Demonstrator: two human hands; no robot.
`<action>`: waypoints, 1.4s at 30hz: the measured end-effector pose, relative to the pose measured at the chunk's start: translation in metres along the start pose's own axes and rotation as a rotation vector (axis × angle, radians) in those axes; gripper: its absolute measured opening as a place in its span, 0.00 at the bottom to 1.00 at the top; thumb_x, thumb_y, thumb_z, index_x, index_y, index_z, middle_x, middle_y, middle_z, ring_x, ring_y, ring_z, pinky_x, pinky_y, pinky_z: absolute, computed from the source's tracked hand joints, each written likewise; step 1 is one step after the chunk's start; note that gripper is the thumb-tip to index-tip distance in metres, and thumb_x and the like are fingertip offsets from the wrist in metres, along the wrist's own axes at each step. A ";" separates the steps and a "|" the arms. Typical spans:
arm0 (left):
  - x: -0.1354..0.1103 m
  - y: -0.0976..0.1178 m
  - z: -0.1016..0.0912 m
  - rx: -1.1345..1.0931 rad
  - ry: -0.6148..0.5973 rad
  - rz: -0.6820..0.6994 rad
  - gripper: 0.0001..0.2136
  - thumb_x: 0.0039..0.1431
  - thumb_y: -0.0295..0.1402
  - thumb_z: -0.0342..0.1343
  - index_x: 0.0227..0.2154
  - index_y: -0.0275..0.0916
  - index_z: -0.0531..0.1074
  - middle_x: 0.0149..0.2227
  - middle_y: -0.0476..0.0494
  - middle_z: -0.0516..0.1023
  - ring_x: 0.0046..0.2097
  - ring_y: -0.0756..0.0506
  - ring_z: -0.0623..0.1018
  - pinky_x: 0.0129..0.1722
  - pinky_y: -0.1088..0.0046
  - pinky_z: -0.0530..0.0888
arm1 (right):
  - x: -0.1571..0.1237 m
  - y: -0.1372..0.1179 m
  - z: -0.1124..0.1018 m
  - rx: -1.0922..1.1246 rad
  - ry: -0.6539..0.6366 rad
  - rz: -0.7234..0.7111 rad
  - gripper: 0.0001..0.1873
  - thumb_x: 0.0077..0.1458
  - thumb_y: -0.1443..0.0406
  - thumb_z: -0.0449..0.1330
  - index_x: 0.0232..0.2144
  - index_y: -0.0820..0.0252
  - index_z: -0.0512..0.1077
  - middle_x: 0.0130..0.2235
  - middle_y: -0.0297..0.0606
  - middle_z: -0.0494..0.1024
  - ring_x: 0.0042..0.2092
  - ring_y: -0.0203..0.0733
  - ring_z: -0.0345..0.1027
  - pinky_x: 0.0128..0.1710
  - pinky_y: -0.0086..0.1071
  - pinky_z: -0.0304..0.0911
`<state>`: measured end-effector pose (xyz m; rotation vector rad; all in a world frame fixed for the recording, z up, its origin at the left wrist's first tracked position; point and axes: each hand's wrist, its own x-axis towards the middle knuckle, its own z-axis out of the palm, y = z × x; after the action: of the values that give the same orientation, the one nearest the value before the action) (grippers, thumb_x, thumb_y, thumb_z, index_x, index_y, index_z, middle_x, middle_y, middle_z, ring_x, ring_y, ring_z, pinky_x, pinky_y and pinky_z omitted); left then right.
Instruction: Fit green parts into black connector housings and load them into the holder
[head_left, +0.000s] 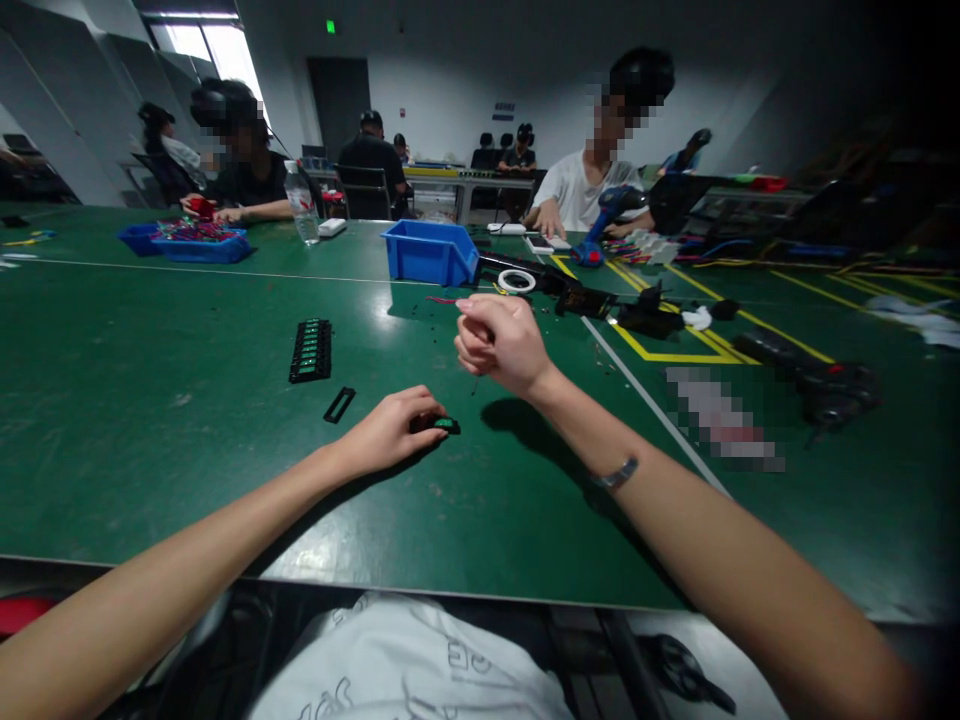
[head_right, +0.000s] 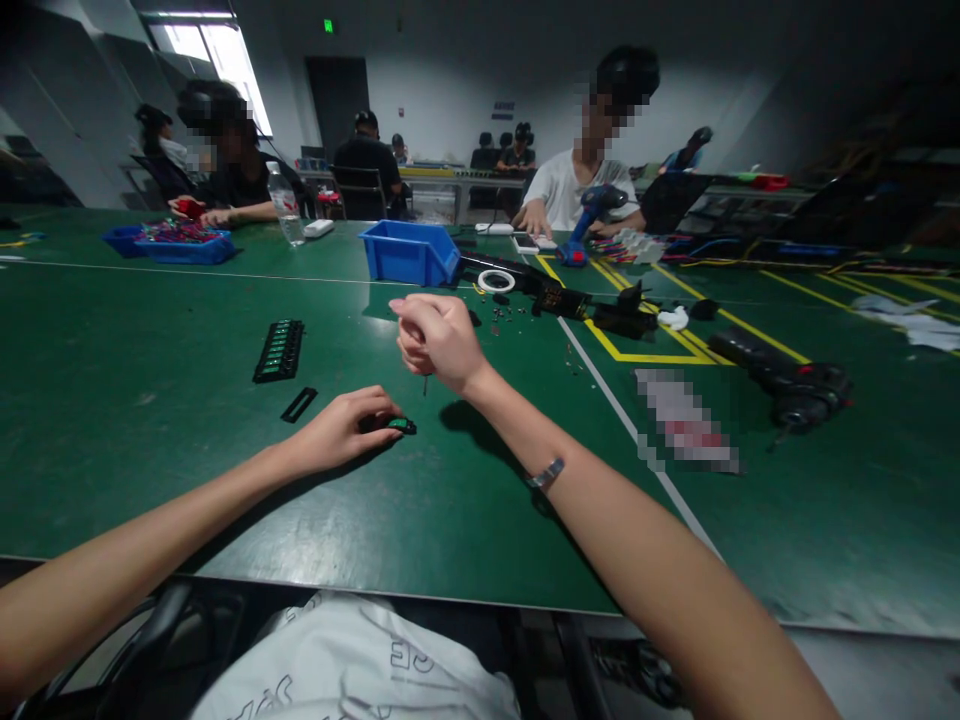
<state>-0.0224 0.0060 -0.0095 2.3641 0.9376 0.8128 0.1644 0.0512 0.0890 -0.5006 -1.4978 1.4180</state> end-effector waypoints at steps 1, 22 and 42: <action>0.000 0.001 -0.001 0.004 0.001 -0.001 0.09 0.66 0.35 0.59 0.43 0.37 0.77 0.37 0.45 0.72 0.38 0.48 0.73 0.39 0.73 0.69 | 0.001 0.002 -0.006 -0.090 0.014 0.039 0.24 0.59 0.55 0.62 0.19 0.55 0.56 0.14 0.23 0.53 0.14 0.28 0.43 0.13 0.26 0.41; -0.024 -0.009 -0.074 0.455 0.093 -0.168 0.13 0.70 0.43 0.52 0.40 0.37 0.73 0.34 0.45 0.74 0.34 0.47 0.72 0.35 0.72 0.64 | -0.025 0.055 -0.065 -1.384 -0.251 -0.163 0.14 0.66 0.66 0.57 0.52 0.59 0.75 0.53 0.48 0.76 0.55 0.51 0.70 0.57 0.45 0.63; -0.026 -0.003 -0.056 0.327 0.011 -0.104 0.15 0.69 0.46 0.53 0.46 0.39 0.72 0.39 0.43 0.73 0.39 0.45 0.75 0.40 0.70 0.70 | -0.074 0.042 -0.036 -1.040 -0.381 -0.274 0.09 0.66 0.64 0.60 0.48 0.56 0.73 0.52 0.42 0.78 0.55 0.45 0.71 0.59 0.41 0.65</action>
<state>-0.0760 0.0003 0.0197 2.5579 1.2697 0.6752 0.2137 0.0190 0.0179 -0.6142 -2.4752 0.4344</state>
